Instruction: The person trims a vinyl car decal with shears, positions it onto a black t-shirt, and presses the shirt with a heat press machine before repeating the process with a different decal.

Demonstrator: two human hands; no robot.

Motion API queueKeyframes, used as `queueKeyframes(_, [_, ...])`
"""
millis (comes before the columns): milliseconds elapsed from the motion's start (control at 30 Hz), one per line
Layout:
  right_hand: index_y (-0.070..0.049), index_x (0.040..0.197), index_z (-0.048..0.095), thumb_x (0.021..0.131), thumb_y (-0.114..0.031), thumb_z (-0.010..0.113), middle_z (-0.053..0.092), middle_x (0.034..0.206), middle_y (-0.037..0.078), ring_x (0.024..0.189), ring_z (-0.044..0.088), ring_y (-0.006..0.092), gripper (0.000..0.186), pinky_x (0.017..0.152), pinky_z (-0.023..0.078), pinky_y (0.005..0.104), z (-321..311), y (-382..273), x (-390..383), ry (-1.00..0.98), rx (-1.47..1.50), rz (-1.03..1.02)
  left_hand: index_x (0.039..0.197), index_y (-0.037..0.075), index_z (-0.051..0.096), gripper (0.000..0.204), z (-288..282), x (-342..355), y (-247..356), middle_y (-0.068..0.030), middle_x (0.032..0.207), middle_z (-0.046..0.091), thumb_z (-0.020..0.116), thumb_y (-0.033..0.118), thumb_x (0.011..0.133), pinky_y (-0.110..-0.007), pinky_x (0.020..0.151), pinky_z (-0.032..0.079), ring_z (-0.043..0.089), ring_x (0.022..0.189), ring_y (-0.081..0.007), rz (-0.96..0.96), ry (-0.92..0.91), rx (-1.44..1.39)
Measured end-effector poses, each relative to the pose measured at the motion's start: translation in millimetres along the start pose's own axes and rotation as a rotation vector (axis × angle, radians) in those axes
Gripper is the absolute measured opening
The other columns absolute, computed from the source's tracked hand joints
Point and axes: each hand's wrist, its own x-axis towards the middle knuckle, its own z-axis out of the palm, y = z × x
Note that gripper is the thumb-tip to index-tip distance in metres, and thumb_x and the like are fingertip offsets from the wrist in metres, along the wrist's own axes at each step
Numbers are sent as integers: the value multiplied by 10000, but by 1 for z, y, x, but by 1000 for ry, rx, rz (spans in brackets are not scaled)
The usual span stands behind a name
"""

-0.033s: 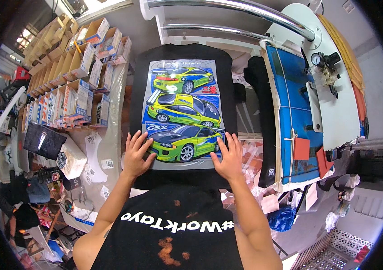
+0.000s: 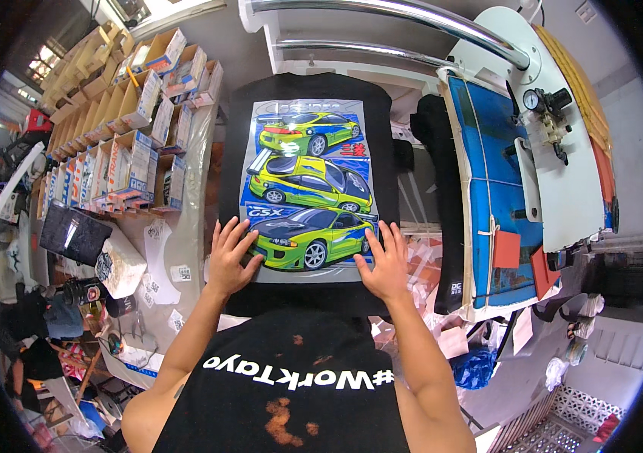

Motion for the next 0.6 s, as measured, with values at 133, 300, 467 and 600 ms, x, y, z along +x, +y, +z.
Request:
queueKeyframes(133, [-106, 1340, 598, 871, -360, 675, 455, 1485, 145, 1400, 350, 405, 539, 1128, 303, 542, 3, -2, 0, 12, -13, 10, 1229, 106, 673, 492, 1, -1, -2, -112, 1425, 536, 766, 306, 789, -578, 1176, 205, 403, 1392, -340, -1, 9, 10])
queueKeyframes(300, [-111, 1340, 601, 880, -355, 662, 473, 1483, 95, 1402, 352, 393, 524, 1123, 323, 522, 4, -3, -1, 22, -28, 11, 1238, 105, 667, 508, 2, 0, 0, -104, 1418, 544, 770, 304, 782, -592, 1164, 218, 406, 1392, -335, -16, 15, 0])
queueKeyframes(467, [-99, 1348, 593, 878, -346, 668, 481, 1477, 109, 1401, 351, 394, 536, 1138, 308, 504, 2, -4, -1, 21, -18, 14, 1247, 107, 662, 516, 4, 0, -2, -104, 1425, 541, 772, 296, 779, -590, 1154, 238, 408, 1393, -337, -22, 17, -10])
queueKeyframes(600, [-94, 1347, 593, 877, -334, 669, 483, 1474, 119, 1403, 348, 393, 534, 1146, 301, 493, 5, -2, -1, 28, -21, 13, 1247, 105, 661, 517, 6, -1, -5, -103, 1430, 539, 771, 293, 779, -588, 1153, 239, 407, 1395, -336, -14, 23, -12])
